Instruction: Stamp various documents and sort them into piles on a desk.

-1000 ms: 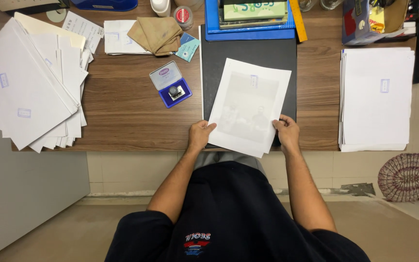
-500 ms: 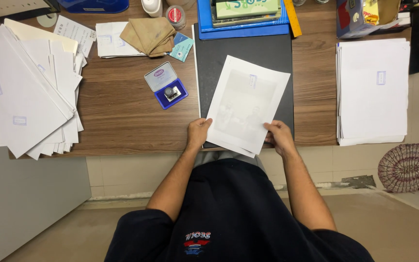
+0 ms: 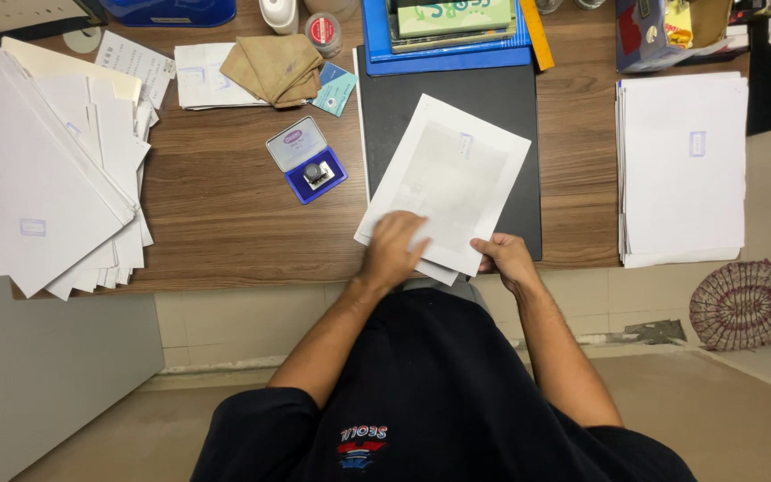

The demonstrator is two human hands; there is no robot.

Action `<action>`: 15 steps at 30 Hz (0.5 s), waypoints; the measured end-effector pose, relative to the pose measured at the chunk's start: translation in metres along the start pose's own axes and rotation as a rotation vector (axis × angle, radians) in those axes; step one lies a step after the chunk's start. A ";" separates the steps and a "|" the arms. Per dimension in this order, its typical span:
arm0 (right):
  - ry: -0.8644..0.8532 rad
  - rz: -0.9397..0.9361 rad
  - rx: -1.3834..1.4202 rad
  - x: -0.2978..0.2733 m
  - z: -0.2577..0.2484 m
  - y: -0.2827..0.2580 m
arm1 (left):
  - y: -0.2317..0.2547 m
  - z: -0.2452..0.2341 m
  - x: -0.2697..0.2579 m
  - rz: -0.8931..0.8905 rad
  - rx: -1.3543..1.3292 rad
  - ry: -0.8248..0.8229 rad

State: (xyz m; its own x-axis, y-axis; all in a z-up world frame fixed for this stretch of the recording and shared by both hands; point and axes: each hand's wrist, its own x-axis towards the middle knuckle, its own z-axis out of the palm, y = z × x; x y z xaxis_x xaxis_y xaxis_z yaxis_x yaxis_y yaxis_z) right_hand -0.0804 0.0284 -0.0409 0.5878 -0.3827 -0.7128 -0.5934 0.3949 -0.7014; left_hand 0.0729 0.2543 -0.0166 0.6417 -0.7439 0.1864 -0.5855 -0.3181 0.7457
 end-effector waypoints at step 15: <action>-0.073 -0.065 0.418 0.002 0.026 0.005 | 0.022 0.027 -0.002 0.346 -0.047 -0.064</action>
State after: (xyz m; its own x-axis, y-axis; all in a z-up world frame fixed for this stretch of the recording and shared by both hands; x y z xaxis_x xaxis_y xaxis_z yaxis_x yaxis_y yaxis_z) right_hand -0.0681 0.0513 -0.0453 0.6632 -0.3636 -0.6542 -0.2890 0.6819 -0.6719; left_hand 0.0455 0.2332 -0.0182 0.3763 -0.8389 0.3933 -0.7380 -0.0148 0.6746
